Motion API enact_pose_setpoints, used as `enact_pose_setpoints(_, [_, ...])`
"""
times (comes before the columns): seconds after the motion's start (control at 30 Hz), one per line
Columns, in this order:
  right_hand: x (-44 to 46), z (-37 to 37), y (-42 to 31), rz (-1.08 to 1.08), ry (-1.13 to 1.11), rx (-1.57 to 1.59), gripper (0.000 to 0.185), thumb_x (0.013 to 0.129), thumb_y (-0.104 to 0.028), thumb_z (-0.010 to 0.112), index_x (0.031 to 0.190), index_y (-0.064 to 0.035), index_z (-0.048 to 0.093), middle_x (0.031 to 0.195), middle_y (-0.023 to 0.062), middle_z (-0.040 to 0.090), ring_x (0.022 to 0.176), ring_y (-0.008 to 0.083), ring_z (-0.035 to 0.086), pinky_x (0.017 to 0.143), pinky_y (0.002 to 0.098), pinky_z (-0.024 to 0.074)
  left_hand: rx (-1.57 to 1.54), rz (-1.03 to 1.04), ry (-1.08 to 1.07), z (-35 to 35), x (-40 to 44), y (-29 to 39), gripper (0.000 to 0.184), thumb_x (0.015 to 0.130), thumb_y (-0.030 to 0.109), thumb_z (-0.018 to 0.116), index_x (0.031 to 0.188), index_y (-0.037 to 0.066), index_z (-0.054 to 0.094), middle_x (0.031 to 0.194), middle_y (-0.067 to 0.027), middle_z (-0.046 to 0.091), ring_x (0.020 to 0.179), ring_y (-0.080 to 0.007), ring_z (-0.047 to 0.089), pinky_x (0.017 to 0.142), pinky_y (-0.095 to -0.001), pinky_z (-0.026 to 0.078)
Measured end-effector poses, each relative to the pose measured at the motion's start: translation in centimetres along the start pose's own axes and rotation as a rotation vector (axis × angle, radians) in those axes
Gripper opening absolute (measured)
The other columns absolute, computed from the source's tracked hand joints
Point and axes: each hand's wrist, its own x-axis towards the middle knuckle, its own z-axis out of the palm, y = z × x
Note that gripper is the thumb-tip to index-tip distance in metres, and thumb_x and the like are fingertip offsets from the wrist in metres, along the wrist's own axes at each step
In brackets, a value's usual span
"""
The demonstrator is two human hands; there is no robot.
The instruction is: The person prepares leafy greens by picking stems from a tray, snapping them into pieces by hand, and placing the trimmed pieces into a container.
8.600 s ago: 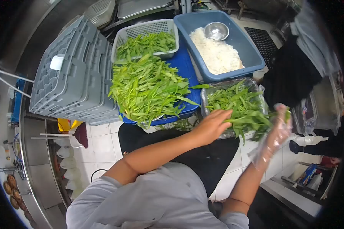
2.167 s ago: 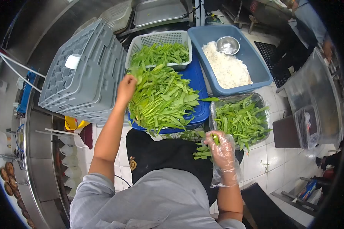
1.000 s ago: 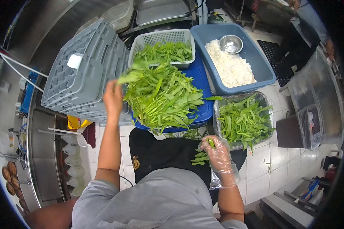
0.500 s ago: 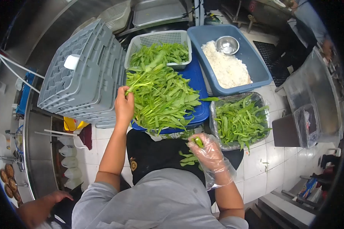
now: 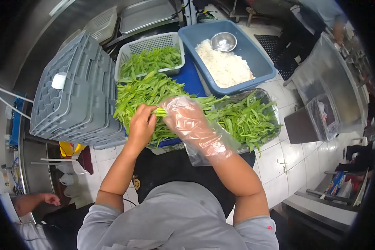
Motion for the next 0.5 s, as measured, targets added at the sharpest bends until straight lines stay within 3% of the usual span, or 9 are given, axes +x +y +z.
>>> enact_pose_setpoints(0.03, [-0.1, -0.1, 0.3, 0.044, -0.126, -0.056, 0.031, 0.075, -0.016, 0.067, 0.104, -0.0068, 0.065, 0.097, 0.0146, 0.065, 0.089, 0.0335, 0.061, 0.081, 0.0415, 0.0495, -0.007, 0.056, -0.012, 0.5, 0.2, 0.3, 0.022, 0.079, -0.006, 0.062, 0.100, -0.001, 0.060, 0.086, -0.0153, 0.056, 0.074, -0.0326, 0.058, 0.066, -0.0365, 0.047])
enact_pose_setpoints(0.07, [-0.9, 0.6, 1.6, 0.021, -0.068, -0.028, 0.033, 0.074, -0.021, 0.067, 0.103, -0.0064, 0.066, 0.098, 0.0143, 0.065, 0.089, 0.0344, 0.061, 0.081, 0.0420, 0.0490, -0.012, 0.112, -0.024, 1.2, 0.4, 0.5, 0.022, 0.079, -0.006, 0.063, 0.100, -0.002, 0.060, 0.086, -0.0152, 0.056, 0.074, -0.0330, 0.058, 0.065, -0.0371, 0.047])
enact_pose_setpoints(0.2, [-3.2, -3.2, 2.6, 0.142, -0.020, -0.005, 0.023, 0.074, -0.017, 0.065, 0.093, -0.0057, 0.069, 0.088, 0.0140, 0.066, 0.085, 0.0349, 0.061, 0.079, 0.0411, 0.0489, -0.066, 0.289, -0.073, 4.5, 1.4, 2.3, 0.021, 0.078, -0.004, 0.066, 0.098, 0.000, 0.061, 0.084, -0.0147, 0.054, 0.074, -0.0331, 0.059, 0.065, -0.0397, 0.049])
enact_pose_setpoints(0.3, [-5.2, -4.5, 4.7, 0.347, 0.028, 0.008, 0.019, 0.075, -0.017, 0.063, 0.090, -0.0060, 0.067, 0.091, 0.0164, 0.066, 0.084, 0.0335, 0.062, 0.074, 0.0412, 0.0497, -0.129, 0.316, -0.027, 8.0, 2.5, 4.7, 0.020, 0.078, -0.002, 0.067, 0.097, 0.000, 0.062, 0.082, -0.0140, 0.054, 0.074, -0.0329, 0.059, 0.065, -0.0395, 0.049])
enact_pose_setpoints(0.33, [-5.5, -5.6, 4.2, 0.615, 0.073, 0.223, 0.018, 0.080, -0.019, 0.062, 0.091, -0.0056, 0.067, 0.084, 0.0111, 0.066, 0.075, 0.0287, 0.061, 0.069, 0.0377, 0.0477, -0.165, 0.318, -0.008, 9.3, 2.8, 5.7, 0.019, 0.078, -0.002, 0.067, 0.097, 0.000, 0.063, 0.081, -0.0137, 0.054, 0.075, -0.0328, 0.059, 0.065, -0.0392, 0.048])
enact_pose_setpoints(0.43, [-9.0, -4.6, 8.6, 0.827, 0.357, 0.618, 0.017, 0.086, -0.023, 0.062, 0.090, -0.0079, 0.067, 0.079, 0.0027, 0.062, 0.069, 0.0176, 0.055, 0.064, 0.0319, 0.0431, -0.239, 0.304, 0.030, 13.4, 4.1, 7.8, 0.018, 0.078, -0.001, 0.067, 0.096, 0.000, 0.064, 0.081, -0.0133, 0.054, 0.074, -0.0335, 0.058, 0.065, -0.0397, 0.048])
enact_pose_setpoints(0.47, [-9.7, -4.4, 9.8, 0.843, 0.554, 0.699, 0.018, 0.088, -0.027, 0.060, 0.087, -0.0099, 0.066, 0.076, -0.0026, 0.054, 0.068, 0.0093, 0.047, 0.061, 0.0271, 0.0393, -0.288, 0.250, 0.044, 14.4, 3.9, 8.3, 0.019, 0.079, -0.001, 0.067, 0.098, -0.001, 0.064, 0.082, -0.0136, 0.055, 0.076, -0.0329, 0.059, 0.067, -0.0381, 0.048])
enact_pose_setpoints(0.5, [-11.1, -5.1, 11.0, 0.903, 0.783, 0.743, 0.018, 0.088, -0.027, 0.061, 0.088, -0.0101, 0.066, 0.075, -0.0016, 0.052, 0.067, 0.0089, 0.046, 0.060, 0.0254, 0.0377, -0.329, 0.202, 0.048, 14.9, 3.6, 8.9, 0.019, 0.080, -0.002, 0.066, 0.098, -0.001, 0.064, 0.083, -0.0137, 0.056, 0.076, -0.0325, 0.059, 0.068, -0.0375, 0.049])
